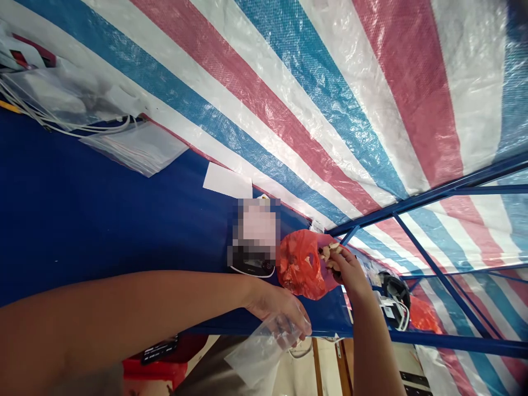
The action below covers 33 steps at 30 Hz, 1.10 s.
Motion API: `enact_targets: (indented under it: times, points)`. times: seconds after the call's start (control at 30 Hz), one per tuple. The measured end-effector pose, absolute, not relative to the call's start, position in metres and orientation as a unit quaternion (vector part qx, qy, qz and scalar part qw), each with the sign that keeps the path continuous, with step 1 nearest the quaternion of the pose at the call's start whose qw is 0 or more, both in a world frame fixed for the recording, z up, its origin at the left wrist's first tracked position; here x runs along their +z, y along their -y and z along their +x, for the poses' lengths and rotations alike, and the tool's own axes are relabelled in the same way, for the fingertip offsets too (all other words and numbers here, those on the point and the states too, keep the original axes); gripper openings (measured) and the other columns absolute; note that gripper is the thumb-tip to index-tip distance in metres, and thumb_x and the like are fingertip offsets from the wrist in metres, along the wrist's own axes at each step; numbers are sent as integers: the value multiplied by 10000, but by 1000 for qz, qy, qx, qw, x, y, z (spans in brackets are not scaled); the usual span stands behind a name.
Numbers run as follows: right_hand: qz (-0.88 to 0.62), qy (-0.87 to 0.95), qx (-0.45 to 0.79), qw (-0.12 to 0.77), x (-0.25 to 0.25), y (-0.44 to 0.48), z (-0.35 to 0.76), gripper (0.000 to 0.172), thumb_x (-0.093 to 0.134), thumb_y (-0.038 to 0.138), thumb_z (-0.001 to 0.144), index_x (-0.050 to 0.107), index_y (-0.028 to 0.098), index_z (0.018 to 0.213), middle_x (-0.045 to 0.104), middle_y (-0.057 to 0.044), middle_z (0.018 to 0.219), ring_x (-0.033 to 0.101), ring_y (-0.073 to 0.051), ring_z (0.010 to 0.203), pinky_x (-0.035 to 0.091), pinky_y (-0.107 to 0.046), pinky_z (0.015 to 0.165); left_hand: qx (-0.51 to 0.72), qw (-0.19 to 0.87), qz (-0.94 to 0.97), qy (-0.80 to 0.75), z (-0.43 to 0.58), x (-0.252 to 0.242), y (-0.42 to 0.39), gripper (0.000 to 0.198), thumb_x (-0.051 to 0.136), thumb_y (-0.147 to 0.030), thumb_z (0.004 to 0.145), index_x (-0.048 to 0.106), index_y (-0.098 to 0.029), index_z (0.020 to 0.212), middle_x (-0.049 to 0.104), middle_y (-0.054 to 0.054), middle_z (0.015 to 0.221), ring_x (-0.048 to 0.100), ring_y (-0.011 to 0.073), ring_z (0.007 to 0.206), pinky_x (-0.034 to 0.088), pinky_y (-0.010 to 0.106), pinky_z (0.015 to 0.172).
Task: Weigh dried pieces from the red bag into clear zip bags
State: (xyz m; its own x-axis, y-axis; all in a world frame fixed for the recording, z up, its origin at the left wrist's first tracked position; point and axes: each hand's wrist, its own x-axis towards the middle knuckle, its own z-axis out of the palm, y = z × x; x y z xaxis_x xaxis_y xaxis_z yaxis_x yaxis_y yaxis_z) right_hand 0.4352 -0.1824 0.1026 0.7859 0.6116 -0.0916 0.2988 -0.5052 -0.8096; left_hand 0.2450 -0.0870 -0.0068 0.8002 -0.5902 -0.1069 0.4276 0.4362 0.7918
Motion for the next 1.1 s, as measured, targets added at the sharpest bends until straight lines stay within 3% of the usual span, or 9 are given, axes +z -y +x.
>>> enact_targets:
  times: [0.1, 0.33, 0.4, 0.5, 0.6, 0.7, 0.97, 1.1]
  points:
    - [-823, 206, 230, 476, 105, 184, 433, 515, 868, 523, 592, 645, 220, 943, 631, 36, 634, 564, -122, 507, 343, -187, 438, -308, 845, 429, 86, 245, -7, 87, 510, 924, -344, 641, 653, -182, 1041, 686, 4, 934, 714, 160, 865, 578, 333, 826]
    - [-769, 209, 286, 533, 114, 185, 430, 415, 834, 496, 662, 598, 212, 849, 569, 29, 636, 356, -65, 432, 120, -169, 368, -305, 845, 431, 86, 246, -7, 87, 483, 923, -301, 634, 656, -181, 1018, 701, 6, 909, 706, 157, 856, 581, 315, 784]
    - [-751, 218, 280, 557, 120, 191, 419, 403, 828, 499, 674, 577, 217, 813, 553, 38, 649, 309, -49, 424, 142, -174, 367, -304, 848, 428, 78, 245, -5, 86, 509, 932, -281, 611, 652, -187, 1025, 697, 2, 908, 704, 155, 853, 582, 312, 778]
    - [-733, 237, 240, 591, 127, 208, 390, 387, 820, 513, 721, 595, 231, 862, 598, 28, 722, 364, -52, 438, 253, -186, 390, -289, 851, 433, 63, 242, -1, 87, 653, 957, -166, 488, 640, -201, 1058, 692, -12, 908, 689, 144, 848, 572, 296, 780]
    - [-774, 250, 243, 529, 126, 227, 356, 378, 775, 546, 800, 630, 250, 985, 605, 17, 713, 476, -97, 483, 316, -203, 422, -250, 856, 447, 72, 239, 1, 93, 778, 940, -63, 369, 640, -214, 1071, 691, -24, 954, 670, 127, 860, 549, 265, 783]
    - [-796, 310, 251, 456, 117, 236, 329, 346, 697, 571, 879, 622, 249, 983, 571, 22, 672, 482, -116, 520, 350, -213, 449, -230, 858, 452, 88, 238, -1, 104, 821, 934, -57, 329, 644, -238, 1075, 688, -39, 969, 664, 130, 882, 541, 268, 808]
    - [-794, 403, 214, 402, 102, 245, 307, 326, 584, 570, 969, 604, 251, 1033, 641, -6, 797, 586, -158, 641, 493, -249, 562, -173, 865, 447, 148, 237, 1, 114, 543, 941, -157, 415, 650, -198, 872, 638, -55, 849, 606, 121, 832, 512, 278, 822]
    - [-801, 397, 191, 406, 104, 250, 307, 311, 590, 565, 968, 620, 260, 1020, 662, -5, 798, 603, -156, 632, 510, -244, 573, -157, 876, 440, 124, 239, 2, 114, 555, 957, -169, 355, 651, -175, 818, 652, -51, 815, 602, 117, 795, 503, 270, 794]
